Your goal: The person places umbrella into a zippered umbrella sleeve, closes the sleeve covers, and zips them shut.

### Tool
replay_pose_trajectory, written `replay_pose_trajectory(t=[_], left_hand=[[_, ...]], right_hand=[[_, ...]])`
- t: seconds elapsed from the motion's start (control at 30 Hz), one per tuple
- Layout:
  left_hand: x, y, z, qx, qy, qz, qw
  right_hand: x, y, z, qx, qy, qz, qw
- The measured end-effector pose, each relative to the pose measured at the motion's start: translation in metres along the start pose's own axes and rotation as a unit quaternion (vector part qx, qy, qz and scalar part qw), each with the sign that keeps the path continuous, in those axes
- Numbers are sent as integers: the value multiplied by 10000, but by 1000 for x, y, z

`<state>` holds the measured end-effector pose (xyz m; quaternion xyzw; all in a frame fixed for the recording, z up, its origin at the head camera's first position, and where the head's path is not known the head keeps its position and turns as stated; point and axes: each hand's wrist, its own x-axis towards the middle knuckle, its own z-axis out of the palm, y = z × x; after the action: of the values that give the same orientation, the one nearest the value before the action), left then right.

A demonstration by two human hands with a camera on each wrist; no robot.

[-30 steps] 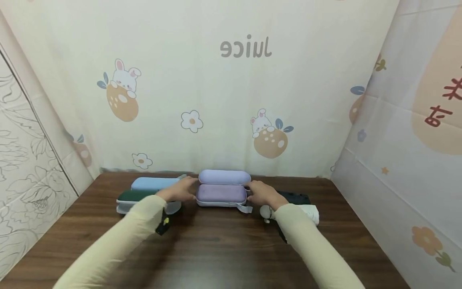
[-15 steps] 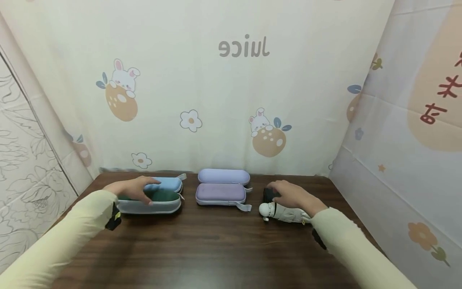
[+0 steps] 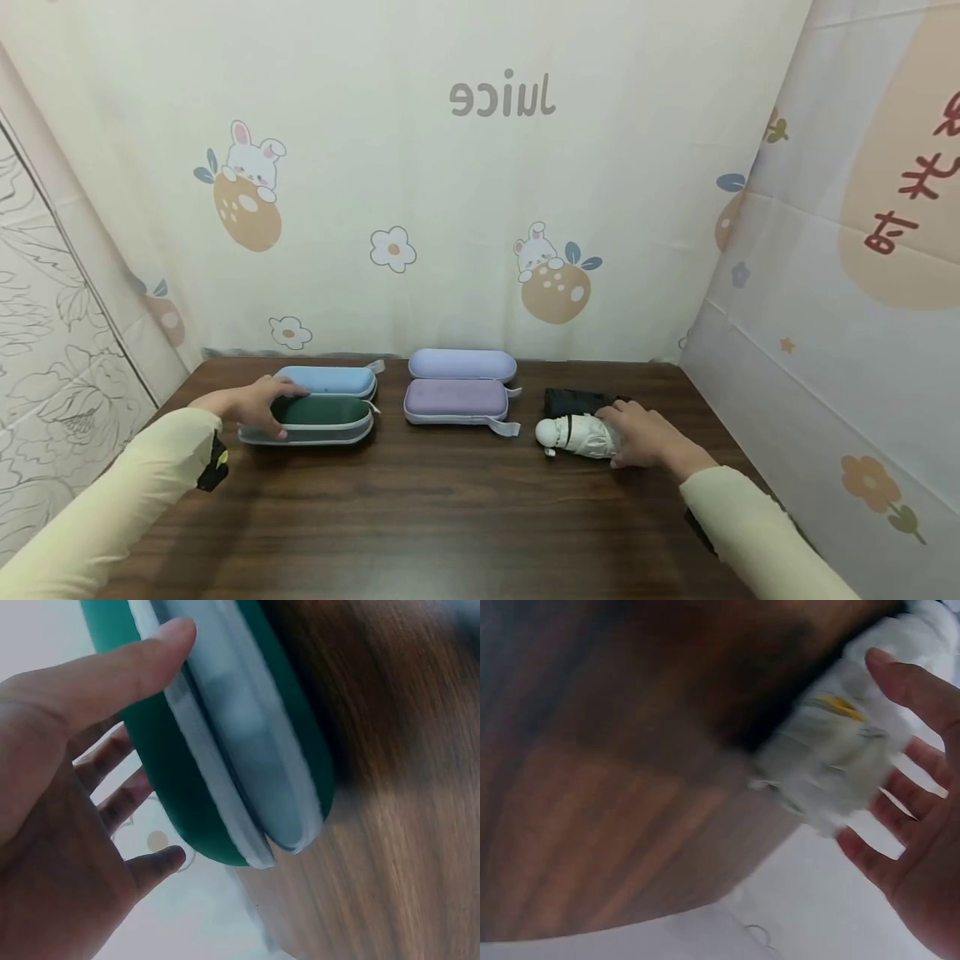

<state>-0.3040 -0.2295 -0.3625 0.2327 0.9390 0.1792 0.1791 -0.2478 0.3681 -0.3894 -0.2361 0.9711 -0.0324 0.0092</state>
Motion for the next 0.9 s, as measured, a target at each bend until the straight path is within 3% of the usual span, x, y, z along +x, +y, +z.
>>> replay_pose_trajectory(t=[0.17,0.3,0.9], left_hand=[[3,-3,4,-17,112,286,9995],[5,-4,6,-246,107,275,9993],[6,-4,2,-502,142,343,9981]], right_hand=[[0,9,16,-472,455,-218,9976],[0,12,20,-668,576,-271,9957],[0,6,21,-678,639,-217,9954]])
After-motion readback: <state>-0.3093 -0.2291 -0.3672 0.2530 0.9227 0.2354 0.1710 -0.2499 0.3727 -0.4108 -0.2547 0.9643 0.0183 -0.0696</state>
